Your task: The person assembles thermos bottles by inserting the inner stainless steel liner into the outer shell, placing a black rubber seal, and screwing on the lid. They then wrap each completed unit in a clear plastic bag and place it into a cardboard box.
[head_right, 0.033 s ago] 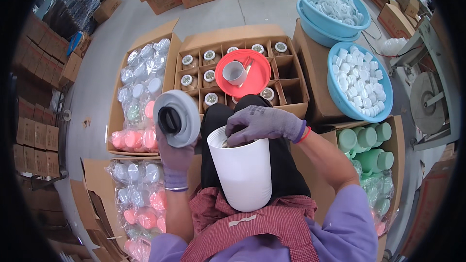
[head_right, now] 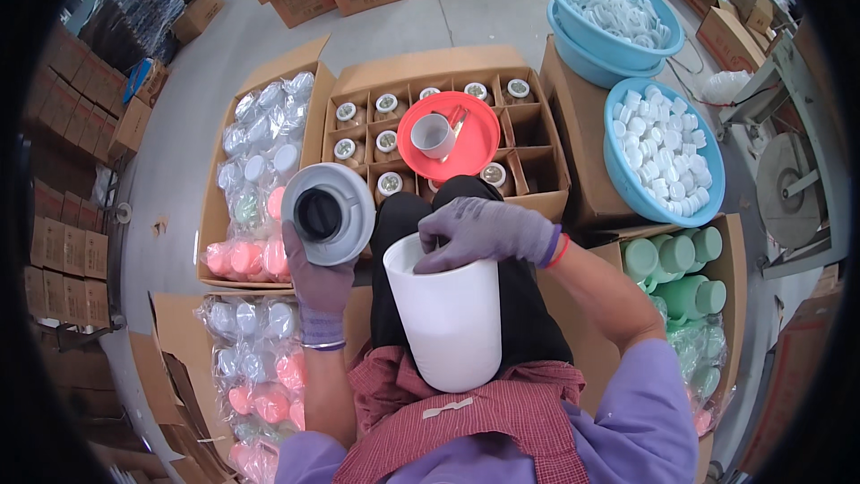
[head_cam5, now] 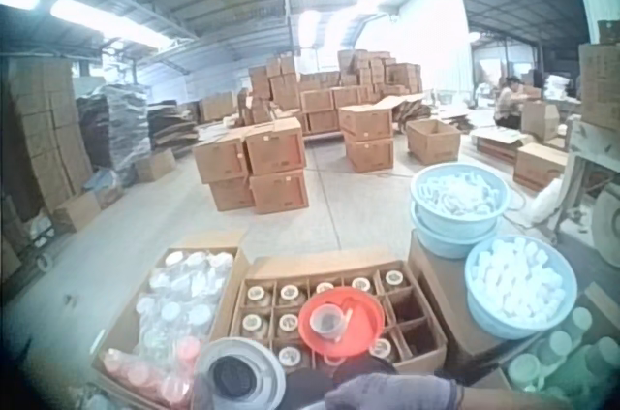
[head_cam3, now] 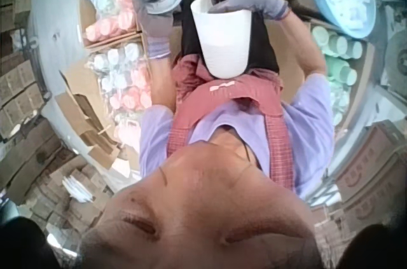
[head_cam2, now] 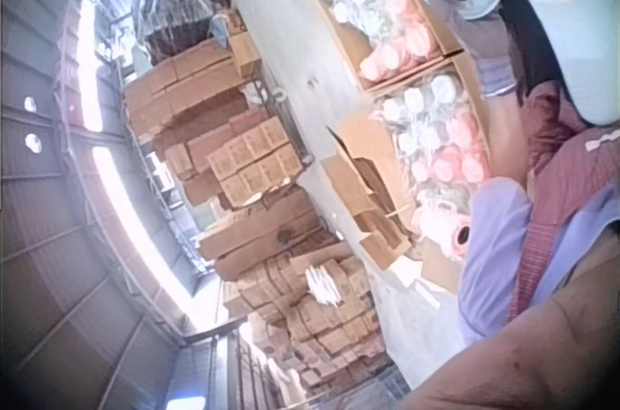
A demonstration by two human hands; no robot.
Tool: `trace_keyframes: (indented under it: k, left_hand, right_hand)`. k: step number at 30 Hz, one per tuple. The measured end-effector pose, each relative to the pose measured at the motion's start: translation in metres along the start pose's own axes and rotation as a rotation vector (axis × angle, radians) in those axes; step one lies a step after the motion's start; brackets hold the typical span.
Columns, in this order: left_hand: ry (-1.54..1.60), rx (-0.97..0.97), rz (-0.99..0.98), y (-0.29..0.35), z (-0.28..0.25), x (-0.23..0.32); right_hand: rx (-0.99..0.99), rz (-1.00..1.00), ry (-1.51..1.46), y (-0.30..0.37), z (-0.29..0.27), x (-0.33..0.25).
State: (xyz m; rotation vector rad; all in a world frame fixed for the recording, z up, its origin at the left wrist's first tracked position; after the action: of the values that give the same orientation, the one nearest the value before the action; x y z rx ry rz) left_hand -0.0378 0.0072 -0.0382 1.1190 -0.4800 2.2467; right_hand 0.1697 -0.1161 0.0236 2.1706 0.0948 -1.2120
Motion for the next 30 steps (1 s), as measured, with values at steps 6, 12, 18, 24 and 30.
trace_keyframes:
  k: [6,12,18,24,30]
  left_hand:
    - [0.185,-0.191,0.042,-0.034,0.046,0.009]
    - [-0.729,-0.442,0.265,-0.043,0.110,0.028]
    - [-0.561,-0.409,0.183,-0.051,0.084,0.006]
    - [-0.390,-0.350,0.094,-0.048,0.090,0.004]
    - [-0.858,-0.620,0.422,-0.054,0.079,0.030]
  right_hand:
    - [0.844,-0.381,0.493,0.009,-0.008,-0.030]
    - [1.059,-0.658,0.098,-0.002,-0.039,-0.032]
    - [0.937,-0.591,-0.142,-0.005,-0.044,-0.012]
    - [1.213,-0.381,0.321,-0.005,-0.033,-0.025]
    - [0.147,-0.432,-1.008,-0.001,-0.038,0.021]
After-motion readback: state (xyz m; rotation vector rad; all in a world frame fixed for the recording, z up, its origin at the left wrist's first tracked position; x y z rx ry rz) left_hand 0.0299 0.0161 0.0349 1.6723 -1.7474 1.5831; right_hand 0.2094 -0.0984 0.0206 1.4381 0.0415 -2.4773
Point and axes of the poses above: each hand's wrist, its own y-axis away from the middle knuckle, its own z-axis out of the palm, x = y × z, the point moved 2 cm from there along -y, towards the middle knuckle, and after that the axes turned 12 degrees about -x, right-handed, at the moved point
